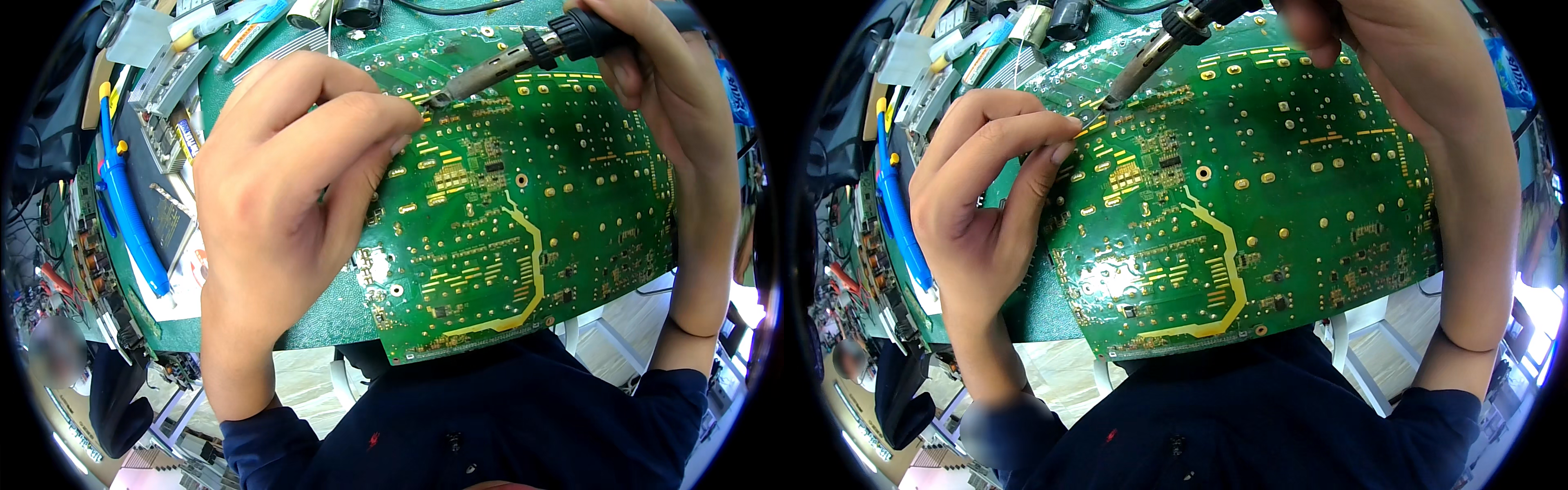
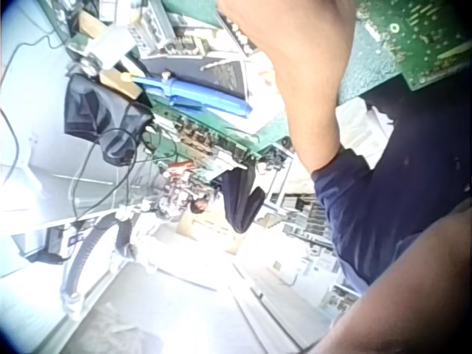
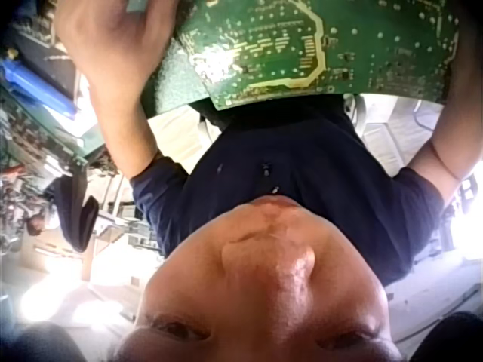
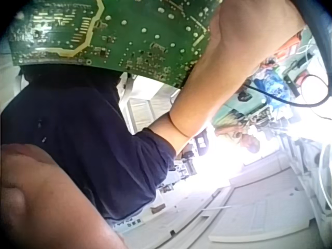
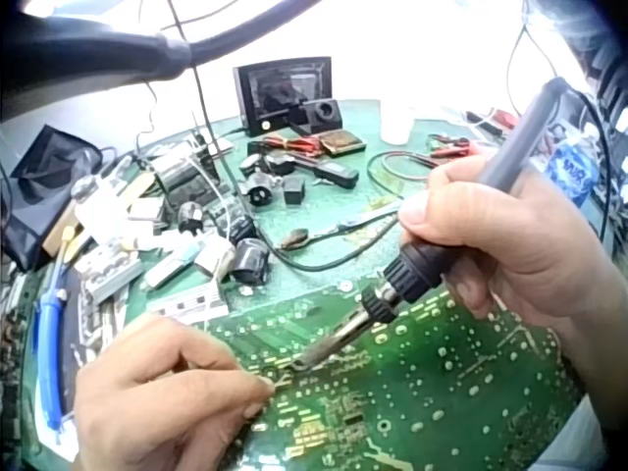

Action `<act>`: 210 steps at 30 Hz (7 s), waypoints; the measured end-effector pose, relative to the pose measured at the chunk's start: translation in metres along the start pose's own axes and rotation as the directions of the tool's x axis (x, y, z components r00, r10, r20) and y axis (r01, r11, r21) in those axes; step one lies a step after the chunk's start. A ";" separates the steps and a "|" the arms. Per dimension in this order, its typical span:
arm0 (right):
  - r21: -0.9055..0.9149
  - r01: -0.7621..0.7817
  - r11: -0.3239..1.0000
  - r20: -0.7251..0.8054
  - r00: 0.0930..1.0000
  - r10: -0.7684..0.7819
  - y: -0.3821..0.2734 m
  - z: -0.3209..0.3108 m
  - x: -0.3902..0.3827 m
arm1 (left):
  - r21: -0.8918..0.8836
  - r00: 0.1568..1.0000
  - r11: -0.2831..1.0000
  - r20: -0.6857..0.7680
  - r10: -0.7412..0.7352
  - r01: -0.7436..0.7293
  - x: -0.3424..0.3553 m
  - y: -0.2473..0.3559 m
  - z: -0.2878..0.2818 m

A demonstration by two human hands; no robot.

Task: The person is soldering electronic components onto a large green circuit board using a soldering iron and wire, and uses a blue desoldering pump to remove excess solder.

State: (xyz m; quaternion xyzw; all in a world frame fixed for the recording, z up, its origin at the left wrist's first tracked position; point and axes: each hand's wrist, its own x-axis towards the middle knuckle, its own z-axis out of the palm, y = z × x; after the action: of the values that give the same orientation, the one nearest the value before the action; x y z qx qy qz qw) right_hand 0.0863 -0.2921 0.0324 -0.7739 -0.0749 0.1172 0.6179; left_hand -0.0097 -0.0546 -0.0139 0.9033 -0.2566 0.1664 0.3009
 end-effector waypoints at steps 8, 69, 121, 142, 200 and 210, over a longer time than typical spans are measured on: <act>-0.064 -0.024 0.998 -0.013 1.000 0.023 -0.012 0.005 -0.005 | -0.048 0.998 0.998 -0.042 -0.050 0.048 -0.003 -0.002 -0.016; -0.243 -0.071 0.968 0.018 0.997 0.077 -0.017 0.000 -0.005 | -0.185 0.991 0.980 0.125 -0.053 0.076 -0.006 0.013 -0.026; -0.230 0.102 0.968 -0.032 0.993 -0.112 -0.006 0.004 -0.008 | -0.462 0.854 0.743 0.062 -0.517 0.483 -0.012 0.013 -0.033; -0.063 0.001 0.998 -0.077 0.997 -0.006 0.002 -0.002 0.000 | -0.688 0.896 0.597 0.186 -0.404 0.412 -0.015 -0.002 -0.028; -0.058 -0.055 0.997 -0.013 0.998 0.054 -0.009 0.001 -0.005 | 0.058 0.990 0.996 -0.131 -0.057 0.065 -0.004 0.001 -0.001; -0.042 -0.046 0.998 0.004 0.999 0.046 -0.007 0.002 -0.004 | 0.078 0.990 0.995 -0.126 -0.060 0.070 -0.005 0.001 -0.001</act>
State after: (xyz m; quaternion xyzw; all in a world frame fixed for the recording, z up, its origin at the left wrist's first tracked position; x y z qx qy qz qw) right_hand 0.0825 -0.2901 0.0393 -0.7879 -0.0610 0.1318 0.5985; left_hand -0.0143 -0.0531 -0.0149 0.9107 -0.2009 0.2227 0.2841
